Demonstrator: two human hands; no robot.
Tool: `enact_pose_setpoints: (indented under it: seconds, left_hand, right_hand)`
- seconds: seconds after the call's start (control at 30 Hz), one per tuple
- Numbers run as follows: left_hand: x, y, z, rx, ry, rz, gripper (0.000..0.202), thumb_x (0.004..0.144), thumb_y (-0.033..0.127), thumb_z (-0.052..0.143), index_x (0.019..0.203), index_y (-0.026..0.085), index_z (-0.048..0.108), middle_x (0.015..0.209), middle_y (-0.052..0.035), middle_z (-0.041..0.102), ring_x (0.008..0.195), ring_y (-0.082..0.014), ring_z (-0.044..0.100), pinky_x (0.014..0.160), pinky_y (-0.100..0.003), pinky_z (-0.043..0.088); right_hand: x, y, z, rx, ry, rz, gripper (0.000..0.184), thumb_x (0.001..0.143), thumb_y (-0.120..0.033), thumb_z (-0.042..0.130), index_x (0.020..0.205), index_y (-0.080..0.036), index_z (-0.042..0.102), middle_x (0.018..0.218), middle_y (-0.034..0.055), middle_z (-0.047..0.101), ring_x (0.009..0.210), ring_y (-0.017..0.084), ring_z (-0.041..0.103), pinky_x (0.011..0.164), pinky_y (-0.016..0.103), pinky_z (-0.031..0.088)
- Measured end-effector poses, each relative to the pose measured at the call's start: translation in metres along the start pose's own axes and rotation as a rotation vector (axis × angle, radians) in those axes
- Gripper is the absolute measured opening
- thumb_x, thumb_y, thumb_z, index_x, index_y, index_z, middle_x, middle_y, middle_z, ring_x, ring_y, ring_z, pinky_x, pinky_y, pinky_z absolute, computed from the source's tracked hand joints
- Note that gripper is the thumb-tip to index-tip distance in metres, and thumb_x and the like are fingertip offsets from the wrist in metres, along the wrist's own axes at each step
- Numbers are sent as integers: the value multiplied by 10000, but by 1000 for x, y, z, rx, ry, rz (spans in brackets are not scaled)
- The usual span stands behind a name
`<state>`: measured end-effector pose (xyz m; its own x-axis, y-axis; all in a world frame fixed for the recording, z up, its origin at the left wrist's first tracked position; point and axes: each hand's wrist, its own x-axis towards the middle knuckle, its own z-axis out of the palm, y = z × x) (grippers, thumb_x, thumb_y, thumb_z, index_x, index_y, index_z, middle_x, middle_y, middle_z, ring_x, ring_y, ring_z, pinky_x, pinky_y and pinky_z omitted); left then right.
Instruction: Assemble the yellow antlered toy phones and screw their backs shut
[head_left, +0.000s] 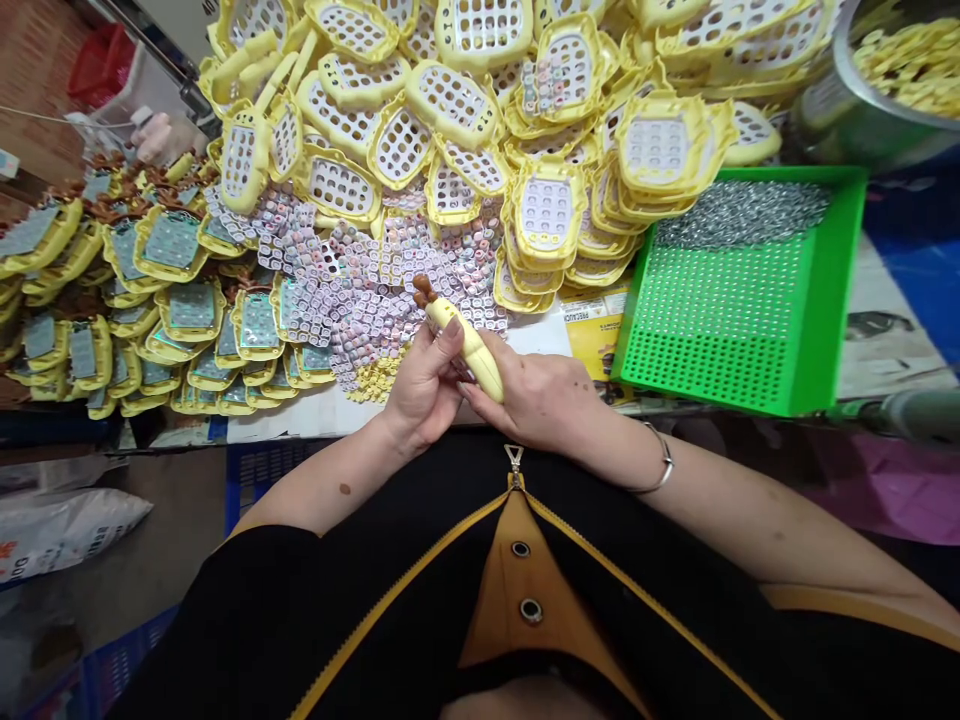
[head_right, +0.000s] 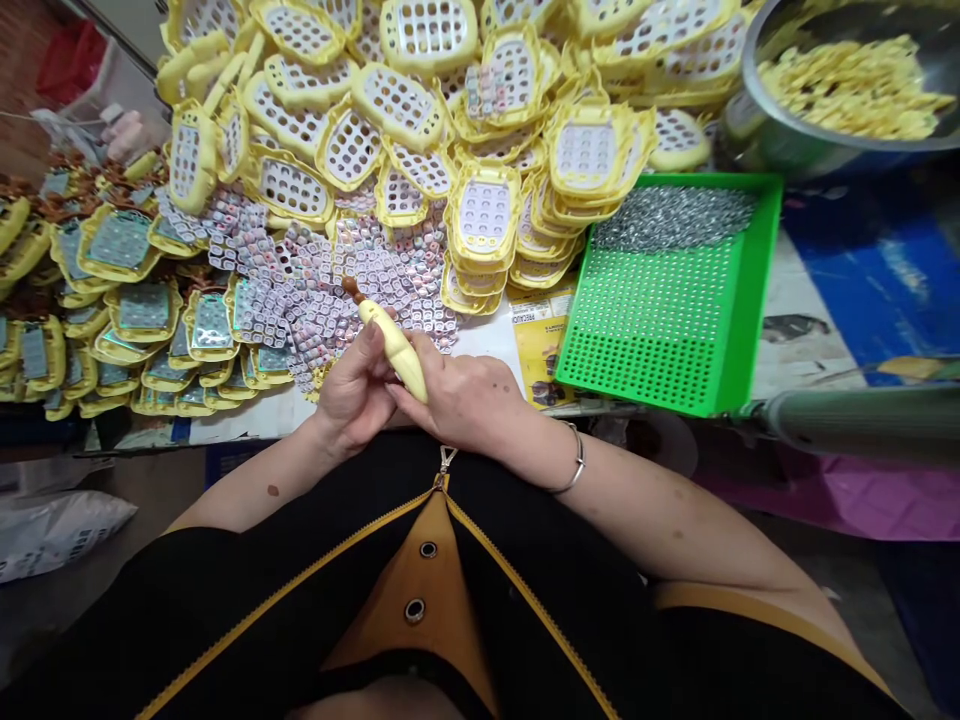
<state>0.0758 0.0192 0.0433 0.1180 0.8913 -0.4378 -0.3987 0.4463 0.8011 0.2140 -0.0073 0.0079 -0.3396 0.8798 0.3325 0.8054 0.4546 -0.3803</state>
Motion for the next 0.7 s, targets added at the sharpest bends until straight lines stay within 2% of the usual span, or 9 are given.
enact_pose_setpoints:
  seconds: [0.1, 0.2, 0.27, 0.33, 0.4, 0.47, 0.57, 0.7]
  left_hand:
    - [0, 2, 5, -15, 46, -14, 389, 716, 435, 836, 900, 233, 559, 645, 82, 544, 581, -82, 561, 629, -226, 490]
    - [1, 2, 6, -83, 92, -24, 341, 725, 373, 831, 854, 219, 556, 641, 80, 548, 589, -71, 561, 640, -204, 493]
    - [1, 2, 6, -133, 110, -33, 309, 741, 371, 809, 849, 211, 568, 699, 59, 605, 657, -85, 608, 694, -215, 518]
    - [1, 2, 5, -154, 104, -55, 296, 776, 421, 762, 876, 205, 586, 800, 15, 671, 790, -136, 669, 781, -268, 549]
    - [1, 2, 5, -147, 76, -83, 332, 799, 495, 721, 890, 200, 598, 869, -28, 700, 918, -197, 692, 845, -330, 560]
    - [0, 1, 5, -146, 31, -84, 377, 797, 545, 718, 898, 199, 610, 897, -44, 705, 973, -221, 688, 866, -353, 562]
    - [-2, 0, 5, -161, -36, -65, 380, 780, 507, 766, 961, 198, 638, 933, -33, 705, 918, -191, 682, 861, -351, 565]
    - [-3, -2, 3, -172, -1, -54, 312, 761, 329, 816, 979, 186, 645, 910, -15, 706, 806, -142, 666, 797, -310, 564]
  right_hand:
    - [-2, 4, 2, 270, -24, 15, 686, 972, -580, 402, 1482, -122, 375, 962, 127, 781, 713, 258, 728, 575, 323, 495]
    - [-8, 11, 5, 443, 29, -69, 659, 990, -535, 407, 1529, -179, 280, 1179, 139, 731, 874, 245, 741, 681, 333, 569]
    - [-12, 15, 6, 434, 97, -144, 659, 983, -540, 429, 1513, -165, 316, 1173, 159, 713, 897, 242, 730, 695, 342, 584]
    - [-14, 18, 7, 354, 189, -193, 639, 966, -525, 483, 1467, -137, 399, 1107, 170, 708, 895, 249, 712, 708, 359, 593]
    - [-13, 18, 5, 284, 282, -221, 567, 964, -433, 526, 1436, -127, 450, 1085, 172, 704, 931, 256, 697, 755, 377, 596]
    - [-11, 19, 3, 307, 348, -213, 504, 967, -319, 526, 1433, -138, 462, 1128, 172, 702, 994, 254, 685, 826, 392, 590]
    - [-7, 21, 1, 479, 357, -110, 443, 969, -273, 515, 1402, -182, 506, 1140, 142, 714, 973, 237, 685, 840, 402, 585]
    - [-7, 24, 6, 626, 283, -10, 393, 982, -345, 503, 1344, -202, 563, 1161, 135, 721, 1023, 240, 689, 874, 421, 581]
